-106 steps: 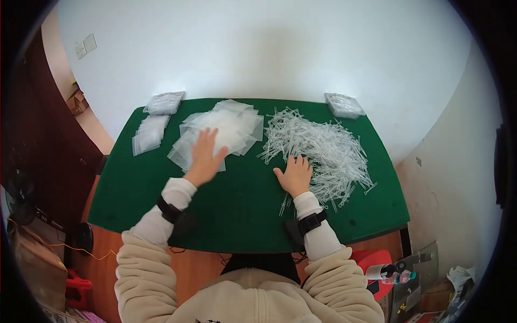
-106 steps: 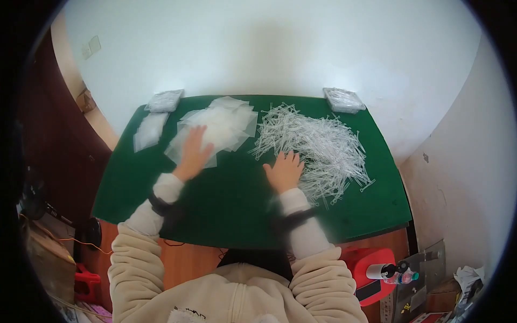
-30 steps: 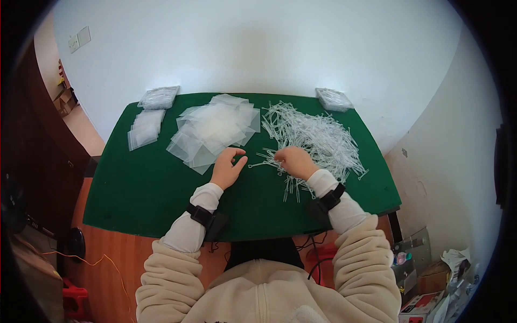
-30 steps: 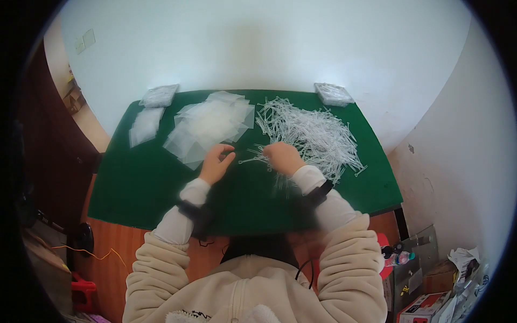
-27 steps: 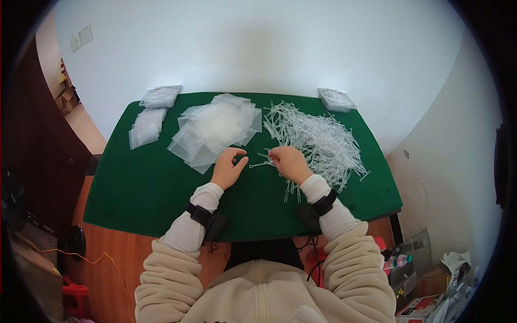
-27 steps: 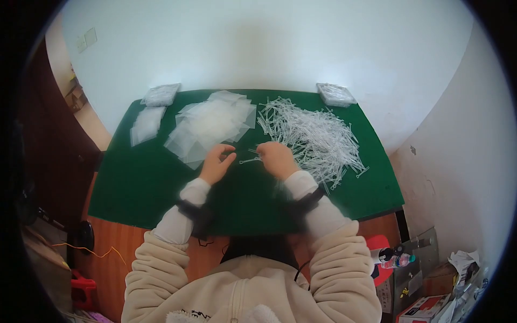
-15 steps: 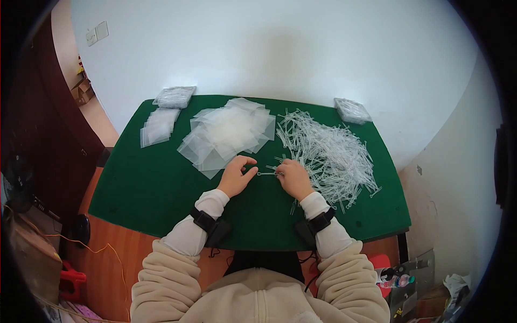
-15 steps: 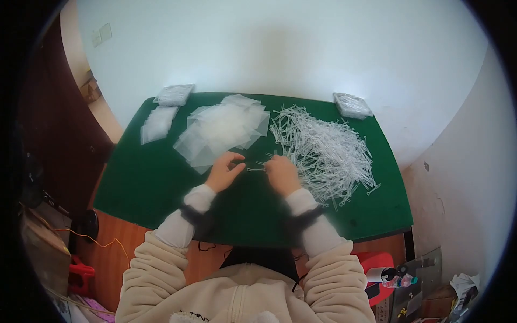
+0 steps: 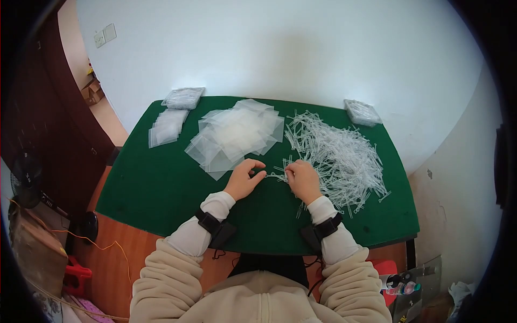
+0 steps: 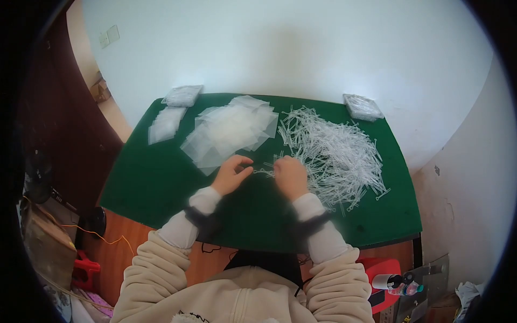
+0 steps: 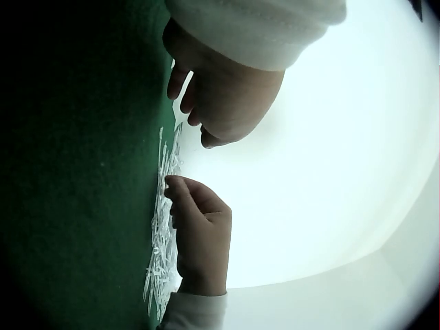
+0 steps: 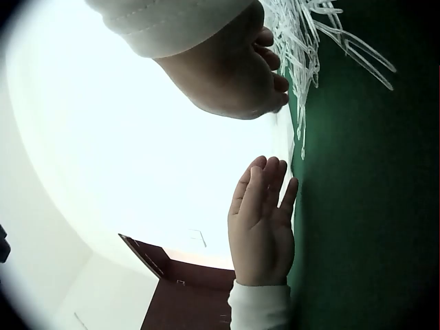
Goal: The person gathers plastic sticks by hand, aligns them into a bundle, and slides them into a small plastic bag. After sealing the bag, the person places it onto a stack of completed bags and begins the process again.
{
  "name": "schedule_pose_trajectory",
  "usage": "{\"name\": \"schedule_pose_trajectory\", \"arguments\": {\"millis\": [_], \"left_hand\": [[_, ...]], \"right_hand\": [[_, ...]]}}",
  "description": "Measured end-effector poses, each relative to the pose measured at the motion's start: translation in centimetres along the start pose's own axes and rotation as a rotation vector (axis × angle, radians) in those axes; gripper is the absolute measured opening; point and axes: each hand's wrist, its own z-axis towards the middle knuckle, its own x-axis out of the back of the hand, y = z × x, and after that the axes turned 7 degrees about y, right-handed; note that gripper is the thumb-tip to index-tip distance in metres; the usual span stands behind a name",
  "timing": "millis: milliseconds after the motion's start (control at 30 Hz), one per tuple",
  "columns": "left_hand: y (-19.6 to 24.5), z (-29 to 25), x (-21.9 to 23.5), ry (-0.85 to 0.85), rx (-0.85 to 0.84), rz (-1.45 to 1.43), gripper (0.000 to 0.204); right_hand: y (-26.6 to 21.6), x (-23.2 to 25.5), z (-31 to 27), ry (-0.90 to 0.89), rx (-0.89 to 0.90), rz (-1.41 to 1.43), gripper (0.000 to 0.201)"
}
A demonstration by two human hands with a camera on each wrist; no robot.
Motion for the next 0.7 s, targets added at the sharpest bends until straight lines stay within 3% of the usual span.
{"name": "schedule_pose_trajectory", "arguments": {"millis": [133,400,700], "left_hand": [[-0.2,0.1,-0.1,-0.018,-0.008,0.012,0.020],[0.7,-0.2,0.2,-0.090,0.000,-0.035,0.017],[0.8,-0.1,0.2,-0.125,0.005,-0.009,0.017]], "right_hand": [[-0.1,-1.0,-1.0,-0.092,0.027,0.026,0.008],[-0.8,-1.4,-1.2,-0.107,0.048,-0.023,0.008],[-0.6,-1.5,-1.3,-0.015,0.032,0.008,0.007]]}}
